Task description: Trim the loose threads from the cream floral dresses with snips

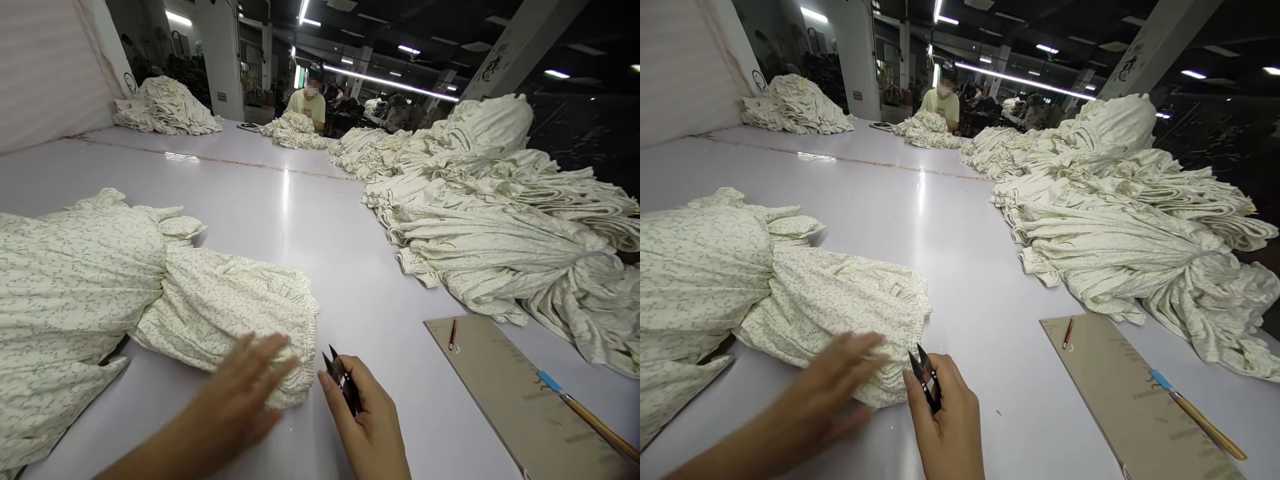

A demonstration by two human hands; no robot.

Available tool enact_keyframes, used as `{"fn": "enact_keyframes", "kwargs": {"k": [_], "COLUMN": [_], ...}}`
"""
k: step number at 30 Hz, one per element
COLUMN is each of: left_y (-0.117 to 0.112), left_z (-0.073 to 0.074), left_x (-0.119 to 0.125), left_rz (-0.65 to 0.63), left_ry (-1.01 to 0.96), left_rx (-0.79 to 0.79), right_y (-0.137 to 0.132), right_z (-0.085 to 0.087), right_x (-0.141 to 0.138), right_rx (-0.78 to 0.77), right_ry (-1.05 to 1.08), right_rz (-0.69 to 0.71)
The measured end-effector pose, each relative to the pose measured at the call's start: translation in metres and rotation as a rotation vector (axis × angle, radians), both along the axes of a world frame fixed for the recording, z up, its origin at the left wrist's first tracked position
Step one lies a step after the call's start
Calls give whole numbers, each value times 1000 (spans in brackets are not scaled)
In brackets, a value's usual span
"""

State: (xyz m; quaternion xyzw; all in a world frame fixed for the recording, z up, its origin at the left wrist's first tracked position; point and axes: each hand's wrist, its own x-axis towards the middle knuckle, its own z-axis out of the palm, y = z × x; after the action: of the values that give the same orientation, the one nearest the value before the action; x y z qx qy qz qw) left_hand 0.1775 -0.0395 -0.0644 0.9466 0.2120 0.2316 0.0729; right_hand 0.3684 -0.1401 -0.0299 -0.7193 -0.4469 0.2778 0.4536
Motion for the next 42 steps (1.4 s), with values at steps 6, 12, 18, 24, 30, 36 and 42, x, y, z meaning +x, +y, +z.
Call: {"fn": "enact_keyframes", "kwargs": {"k": [6, 12, 18, 24, 30, 36, 42], "left_y": [-10, 11, 23, 30, 30, 27, 9], "left_z": [-66, 10, 42, 35, 34, 38, 39], "left_x": [72, 44, 14, 3, -2, -6, -17], "left_rz": [62, 77, 106, 178, 28, -137, -21], "left_ry": [87, -13, -445, -655, -657, -499, -216], "left_rx": [-166, -552, -1799, -1962, -1902, -1661, -1320], "right_y": [-11, -2, 17, 20, 21, 27, 31], "right_z": [-18, -27, -27, -28, -33, -29, -31], "right_x": [6, 4, -15, -21, -26, -34, -36], "right_rx": [-19, 98, 169, 163, 121, 108, 70], "right_ry": [-19, 132, 315, 384, 502, 696, 838], "right_rz": [-70, -214, -189, -200, -135, -84, -146]}}
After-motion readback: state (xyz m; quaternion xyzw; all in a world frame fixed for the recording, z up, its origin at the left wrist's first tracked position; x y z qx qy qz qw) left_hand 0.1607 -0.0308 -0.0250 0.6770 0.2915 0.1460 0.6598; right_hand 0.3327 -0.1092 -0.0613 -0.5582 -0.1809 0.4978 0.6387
